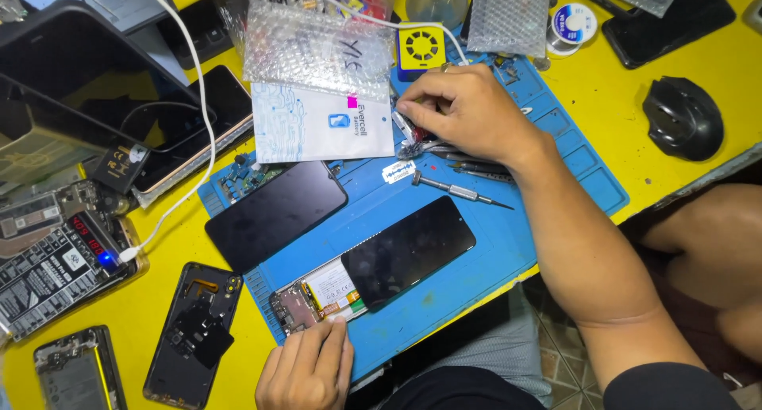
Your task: The person works on a cluttered workbench, handling disassembled smartphones and their internal components. They place a battery into a phone chassis, connect a ribbon cable, and use a screwdriver to secure parts. The person also handles a bubble-wrapped screen and checks a separate smartphone's display.
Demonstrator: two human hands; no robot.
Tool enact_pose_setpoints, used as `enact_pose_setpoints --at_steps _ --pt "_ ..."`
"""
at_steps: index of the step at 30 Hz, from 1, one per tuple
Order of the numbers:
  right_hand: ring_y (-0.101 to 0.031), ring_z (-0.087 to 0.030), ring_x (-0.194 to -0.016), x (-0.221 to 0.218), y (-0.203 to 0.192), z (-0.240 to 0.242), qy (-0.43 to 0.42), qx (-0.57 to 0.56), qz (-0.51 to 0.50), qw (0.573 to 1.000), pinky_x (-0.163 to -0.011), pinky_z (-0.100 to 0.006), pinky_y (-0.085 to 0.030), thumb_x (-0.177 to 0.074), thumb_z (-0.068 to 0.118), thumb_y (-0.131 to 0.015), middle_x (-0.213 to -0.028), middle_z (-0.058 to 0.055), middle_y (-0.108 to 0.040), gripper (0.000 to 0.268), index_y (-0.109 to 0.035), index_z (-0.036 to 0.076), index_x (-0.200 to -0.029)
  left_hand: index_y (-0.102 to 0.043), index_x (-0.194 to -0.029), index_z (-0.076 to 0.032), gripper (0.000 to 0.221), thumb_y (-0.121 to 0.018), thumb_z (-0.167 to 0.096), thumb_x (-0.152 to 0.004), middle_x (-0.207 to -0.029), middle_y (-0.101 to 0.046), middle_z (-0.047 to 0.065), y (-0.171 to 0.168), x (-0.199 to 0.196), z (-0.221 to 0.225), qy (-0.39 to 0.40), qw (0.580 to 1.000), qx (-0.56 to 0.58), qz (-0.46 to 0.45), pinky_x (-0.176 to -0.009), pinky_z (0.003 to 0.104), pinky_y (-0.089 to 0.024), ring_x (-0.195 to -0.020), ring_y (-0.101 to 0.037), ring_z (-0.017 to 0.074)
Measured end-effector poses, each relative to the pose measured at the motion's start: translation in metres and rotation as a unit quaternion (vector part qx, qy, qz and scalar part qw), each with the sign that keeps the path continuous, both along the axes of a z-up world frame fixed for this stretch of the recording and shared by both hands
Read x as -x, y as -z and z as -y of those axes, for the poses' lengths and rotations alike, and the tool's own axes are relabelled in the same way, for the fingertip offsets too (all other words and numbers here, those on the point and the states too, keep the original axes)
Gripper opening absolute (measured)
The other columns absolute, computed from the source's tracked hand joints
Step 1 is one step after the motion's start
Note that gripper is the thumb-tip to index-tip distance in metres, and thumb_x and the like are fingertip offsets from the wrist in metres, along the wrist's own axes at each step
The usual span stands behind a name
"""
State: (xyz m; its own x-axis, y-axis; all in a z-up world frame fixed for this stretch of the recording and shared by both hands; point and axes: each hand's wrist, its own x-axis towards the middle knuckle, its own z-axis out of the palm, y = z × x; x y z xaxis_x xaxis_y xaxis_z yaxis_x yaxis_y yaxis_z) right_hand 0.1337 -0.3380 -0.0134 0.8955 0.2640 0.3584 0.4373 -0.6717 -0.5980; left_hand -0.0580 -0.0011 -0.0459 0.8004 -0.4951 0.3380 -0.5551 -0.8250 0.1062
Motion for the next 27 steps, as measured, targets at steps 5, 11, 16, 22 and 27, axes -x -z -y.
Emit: enact_pose_setpoints --at_steps 5,11,16,22,27 --pt "-0.066 -0.019 -0.078 -0.001 0.003 0.001 -0.008 0.008 0.018 1.000 -0.077 -0.035 -0.051 -0.102 0.016 -0.076 -0.085 -0.003 -0.074 0.008 -0.078 0.008 -0.105 -0.079 -0.097 -0.012 0.023 -0.085 -0.029 -0.084 -0.095 -0.078 0.006 -0.011 0.002 0.005 -0.021 0.999 -0.005 -0.030 -0.055 0.033 -0.050 -0.077 -0.068 0.0188" --pt "-0.066 -0.019 -0.075 0.000 0.003 0.003 -0.005 0.009 0.027 1.000 -0.075 -0.034 -0.051 -0.103 0.014 -0.077 -0.083 -0.005 -0.073 0.010 -0.078 0.006 -0.107 -0.079 -0.097 -0.012 0.013 -0.081 -0.019 -0.088 -0.094 -0.075 0.004 -0.019 -0.003 0.009 -0.001 1.000 0.015 0.007 -0.056 0.034 -0.048 -0.075 -0.066 0.0202" --pt "-0.068 -0.019 -0.078 -0.001 0.004 0.002 -0.007 0.011 0.020 1.000 -0.077 -0.034 -0.052 -0.103 0.014 -0.076 -0.088 -0.006 -0.075 0.011 -0.078 0.004 -0.108 -0.078 -0.099 -0.011 0.013 -0.081 -0.018 -0.088 -0.096 -0.074 0.003 -0.019 -0.002 0.008 -0.005 1.000 0.021 -0.015 -0.059 0.036 -0.048 -0.077 -0.064 0.0216" --pt "-0.069 -0.020 -0.082 -0.001 0.004 0.007 -0.001 0.044 0.038 0.998 -0.078 -0.035 -0.050 -0.104 0.014 -0.076 -0.096 -0.009 -0.077 0.012 -0.081 0.005 -0.109 -0.071 -0.097 -0.013 0.003 -0.071 -0.016 -0.094 -0.091 -0.067 0.000 -0.050 -0.023 0.000 0.081 0.992 0.052 -0.078 -0.062 0.039 -0.046 -0.077 -0.062 0.0241" --pt "-0.064 -0.015 -0.074 0.008 -0.004 -0.010 0.003 -0.003 0.012 1.000 -0.070 -0.029 -0.049 -0.104 0.009 -0.078 -0.090 -0.008 -0.075 0.008 -0.081 0.002 -0.107 -0.074 -0.090 -0.002 0.005 -0.073 -0.002 -0.095 -0.083 -0.074 0.010 -0.114 -0.086 -0.004 0.101 0.976 0.191 0.015 -0.066 0.038 -0.053 -0.068 -0.067 0.0229"
